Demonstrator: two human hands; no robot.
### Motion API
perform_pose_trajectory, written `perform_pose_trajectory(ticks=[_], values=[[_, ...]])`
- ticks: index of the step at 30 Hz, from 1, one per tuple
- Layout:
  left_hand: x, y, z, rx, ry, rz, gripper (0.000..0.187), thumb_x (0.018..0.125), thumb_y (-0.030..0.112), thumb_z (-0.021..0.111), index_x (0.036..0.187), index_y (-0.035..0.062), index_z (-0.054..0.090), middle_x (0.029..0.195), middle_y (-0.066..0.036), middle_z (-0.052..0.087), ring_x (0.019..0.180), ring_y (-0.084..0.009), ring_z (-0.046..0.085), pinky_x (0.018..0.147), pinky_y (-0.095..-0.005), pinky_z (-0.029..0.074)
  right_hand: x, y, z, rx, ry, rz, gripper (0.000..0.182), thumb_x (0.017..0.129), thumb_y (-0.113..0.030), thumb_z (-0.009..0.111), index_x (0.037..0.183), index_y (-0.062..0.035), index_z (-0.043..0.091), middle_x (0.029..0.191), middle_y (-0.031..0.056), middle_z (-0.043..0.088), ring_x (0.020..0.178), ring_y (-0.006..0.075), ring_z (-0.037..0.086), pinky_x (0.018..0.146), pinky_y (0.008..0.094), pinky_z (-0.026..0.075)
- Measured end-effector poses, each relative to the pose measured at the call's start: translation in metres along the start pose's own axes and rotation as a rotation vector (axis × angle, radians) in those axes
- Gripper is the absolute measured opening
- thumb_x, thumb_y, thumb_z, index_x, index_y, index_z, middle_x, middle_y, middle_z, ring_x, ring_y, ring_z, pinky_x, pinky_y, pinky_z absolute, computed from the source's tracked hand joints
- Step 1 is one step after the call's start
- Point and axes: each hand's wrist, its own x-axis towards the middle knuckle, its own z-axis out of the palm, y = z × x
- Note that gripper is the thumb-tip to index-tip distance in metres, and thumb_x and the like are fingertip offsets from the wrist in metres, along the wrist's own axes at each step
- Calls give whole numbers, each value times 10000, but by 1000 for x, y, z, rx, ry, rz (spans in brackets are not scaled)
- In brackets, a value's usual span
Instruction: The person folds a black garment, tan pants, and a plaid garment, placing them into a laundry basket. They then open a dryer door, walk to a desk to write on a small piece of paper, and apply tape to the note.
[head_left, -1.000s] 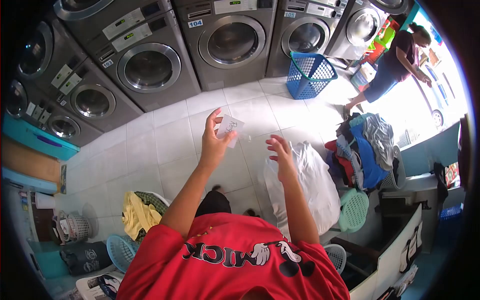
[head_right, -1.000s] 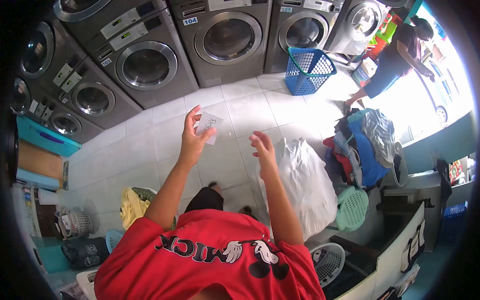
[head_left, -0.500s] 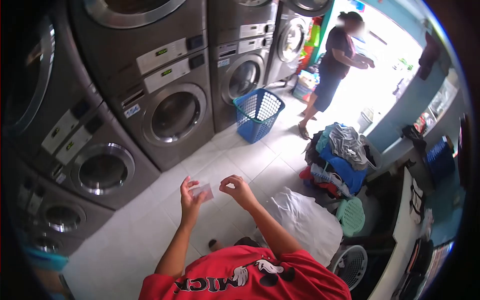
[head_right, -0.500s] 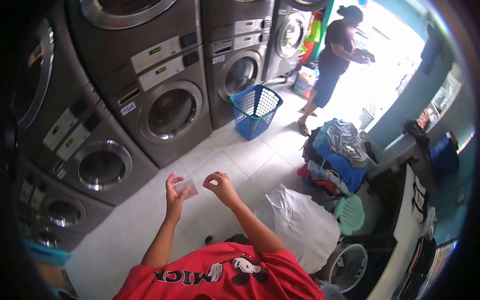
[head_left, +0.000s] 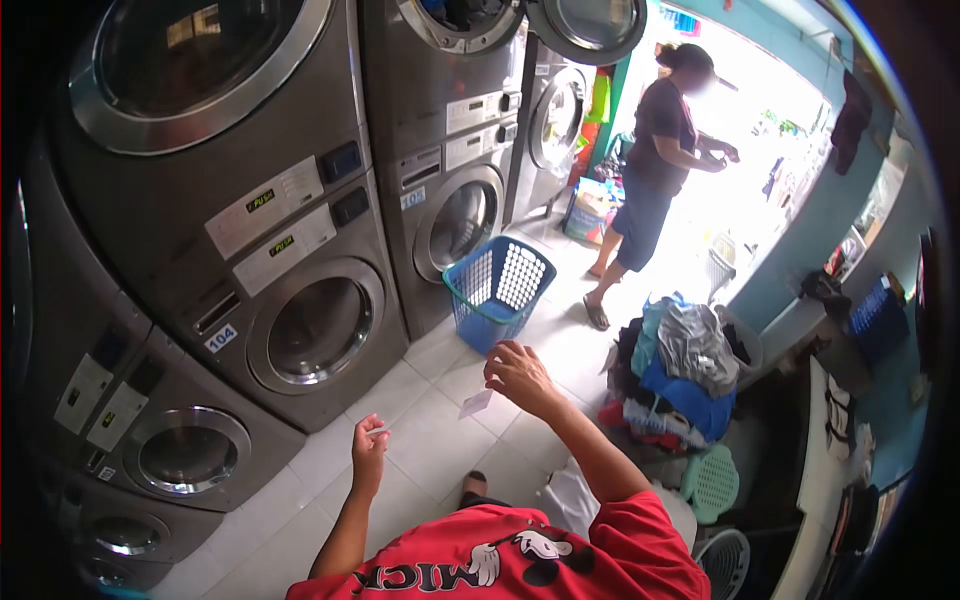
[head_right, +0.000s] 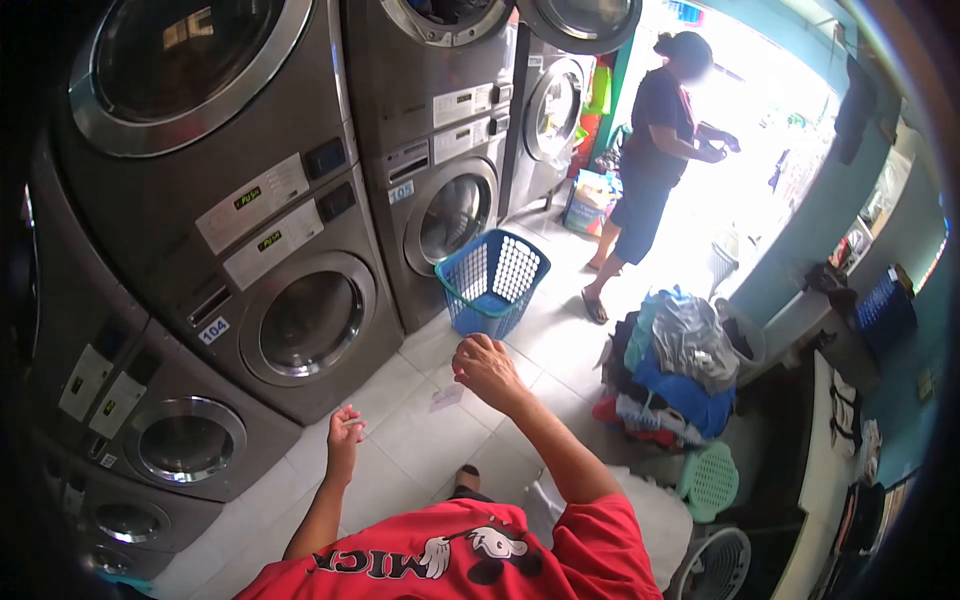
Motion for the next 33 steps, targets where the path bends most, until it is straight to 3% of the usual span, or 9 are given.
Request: perform_pose_trajectory(ticks=[2, 9, 16, 23, 25, 28, 31, 33], values=[[27, 0, 3, 27, 44, -77, 376, 777, 64, 471, 1144, 73, 387, 1045, -32, 460, 851, -91, 503, 670, -213, 396, 32, 28, -15, -4, 12, -35, 127, 690, -199, 610, 785, -125, 570, 961, 16, 488, 1043, 197, 399, 816, 347, 350], [106, -5, 18, -3, 81, -57, 350, 784, 16, 478, 1124, 50, 399, 1008, -51, 482, 806, -98, 506, 640, -206, 409, 152, 113, -47, -48, 109, -191, 171, 678, -205, 642, 816, -133, 572, 960, 17, 505, 1032, 194, 432, 810, 350, 367], [191, -17, 24, 28, -104, -108, 312, 780, -6, 473, 1087, 14, 420, 976, -72, 497, 832, -137, 533, 735, -249, 446, 308, 173, -83, -131, 312, -280, 125, 662, -188, 640, 743, -139, 558, 922, 7, 520, 993, 189, 459, 776, 355, 366], [317, 2, 21, 70, -252, -40, 289, 777, -2, 481, 1064, 0, 447, 957, -86, 525, 820, -144, 548, 737, -260, 447, 484, 204, -132, -147, 541, -348, 153, 629, -123, 672, 734, -96, 564, 895, 44, 572, 907, 239, 510, 799, 359, 388], [347, 14, 18, 52, -293, -39, 288, 780, -9, 480, 1066, 4, 448, 951, -82, 528, 818, -141, 549, 737, -260, 445, 520, 207, -137, -198, 603, -282, 152, 631, -161, 674, 726, -136, 558, 831, -6, 544, 903, 211, 494, 784, 340, 373], [386, 15, 14, 93, -331, 70, 288, 783, -10, 479, 1069, 12, 449, 940, -77, 534, 822, -134, 550, 734, -249, 444, 564, 216, -135, -241, 695, -303, 140, 645, -179, 664, 734, -139, 564, 822, -11, 539, 893, 200, 491, 784, 341, 364], [410, 15, 16, 40, -346, 40, 286, 784, -8, 481, 1068, 15, 452, 941, -78, 535, 828, -129, 551, 733, -245, 443, 587, 219, -132, -257, 726, -303, 109, 672, -190, 644, 743, -148, 573, 838, -6, 544, 908, 201, 486, 791, 348, 360], [418, 16, 17, 94, -362, 71, 281, 790, 13, 493, 1069, 20, 455, 955, -76, 534, 834, -134, 553, 742, -248, 443, 598, 219, -132, -230, 678, -255, 167, 661, -196, 657, 780, -112, 575, 904, 34, 555, 968, 221, 481, 863, 372, 336]])
